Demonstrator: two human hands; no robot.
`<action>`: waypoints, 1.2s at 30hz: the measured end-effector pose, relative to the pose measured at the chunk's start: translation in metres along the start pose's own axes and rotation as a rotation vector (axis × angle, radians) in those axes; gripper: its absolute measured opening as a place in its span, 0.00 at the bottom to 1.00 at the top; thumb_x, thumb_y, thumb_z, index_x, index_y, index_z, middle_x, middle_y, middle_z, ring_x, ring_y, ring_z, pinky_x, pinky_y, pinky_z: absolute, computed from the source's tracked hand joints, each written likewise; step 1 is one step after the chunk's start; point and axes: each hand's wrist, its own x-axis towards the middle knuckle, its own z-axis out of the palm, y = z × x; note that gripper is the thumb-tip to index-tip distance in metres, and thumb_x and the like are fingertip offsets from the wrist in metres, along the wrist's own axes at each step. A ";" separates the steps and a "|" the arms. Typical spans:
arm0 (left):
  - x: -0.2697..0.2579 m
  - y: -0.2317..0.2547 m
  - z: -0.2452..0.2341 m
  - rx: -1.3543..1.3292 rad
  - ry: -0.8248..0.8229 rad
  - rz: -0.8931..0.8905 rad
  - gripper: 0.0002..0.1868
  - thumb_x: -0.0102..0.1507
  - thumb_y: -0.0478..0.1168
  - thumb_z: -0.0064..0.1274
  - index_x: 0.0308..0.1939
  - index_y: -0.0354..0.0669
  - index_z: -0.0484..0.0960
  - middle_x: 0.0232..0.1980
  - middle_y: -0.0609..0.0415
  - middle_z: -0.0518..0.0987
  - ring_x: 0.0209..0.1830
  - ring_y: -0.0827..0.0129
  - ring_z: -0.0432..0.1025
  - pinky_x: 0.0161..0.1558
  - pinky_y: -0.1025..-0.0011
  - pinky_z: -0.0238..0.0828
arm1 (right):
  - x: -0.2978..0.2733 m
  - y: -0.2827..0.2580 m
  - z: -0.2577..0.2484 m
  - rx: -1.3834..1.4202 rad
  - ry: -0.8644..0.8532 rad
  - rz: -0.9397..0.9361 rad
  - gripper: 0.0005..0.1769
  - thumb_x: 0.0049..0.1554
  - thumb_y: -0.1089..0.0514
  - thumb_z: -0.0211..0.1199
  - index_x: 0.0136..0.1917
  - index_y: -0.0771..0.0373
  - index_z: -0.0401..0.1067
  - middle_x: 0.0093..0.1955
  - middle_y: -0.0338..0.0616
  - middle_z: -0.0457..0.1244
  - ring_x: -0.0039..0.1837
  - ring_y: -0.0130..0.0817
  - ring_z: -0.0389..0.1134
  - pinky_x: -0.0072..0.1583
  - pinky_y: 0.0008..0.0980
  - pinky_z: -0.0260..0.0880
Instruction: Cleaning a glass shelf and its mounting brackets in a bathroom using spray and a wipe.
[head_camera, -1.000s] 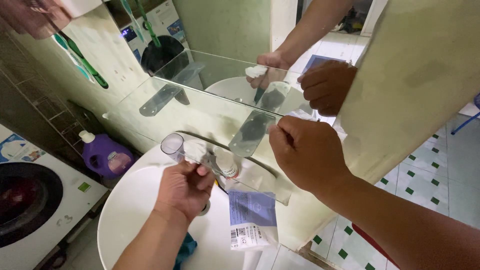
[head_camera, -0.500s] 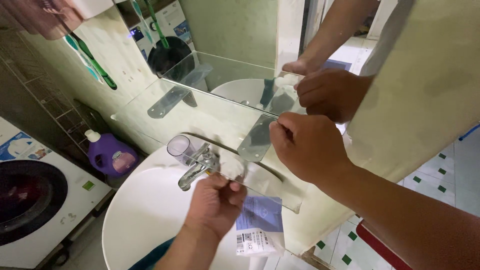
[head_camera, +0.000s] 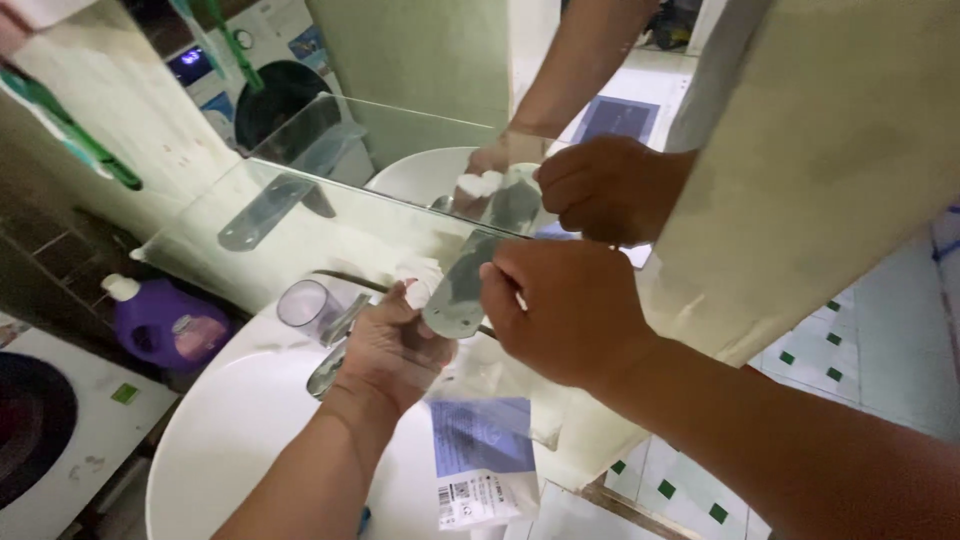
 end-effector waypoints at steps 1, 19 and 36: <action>0.010 0.000 -0.006 0.000 -0.003 -0.008 0.13 0.55 0.32 0.54 0.40 0.56 0.80 0.31 0.59 0.77 0.24 0.70 0.68 0.26 0.69 0.62 | 0.000 0.001 0.000 -0.006 0.001 0.006 0.17 0.57 0.53 0.61 0.29 0.59 0.66 0.26 0.48 0.62 0.30 0.50 0.65 0.34 0.48 0.61; 0.028 0.002 0.034 0.097 -0.136 0.002 0.19 0.57 0.31 0.51 0.52 0.47 0.76 0.44 0.50 0.82 0.43 0.61 0.80 0.47 0.62 0.81 | 0.002 0.000 0.002 0.033 -0.014 0.025 0.15 0.54 0.55 0.63 0.26 0.57 0.68 0.23 0.43 0.62 0.26 0.43 0.63 0.31 0.42 0.60; -0.018 0.007 0.014 0.138 0.053 -0.059 0.19 0.56 0.29 0.47 0.47 0.57 0.71 0.23 0.57 0.71 0.20 0.72 0.65 0.18 0.79 0.58 | 0.002 -0.002 0.000 0.025 0.005 0.021 0.16 0.54 0.55 0.62 0.27 0.59 0.67 0.25 0.46 0.62 0.28 0.46 0.63 0.32 0.44 0.60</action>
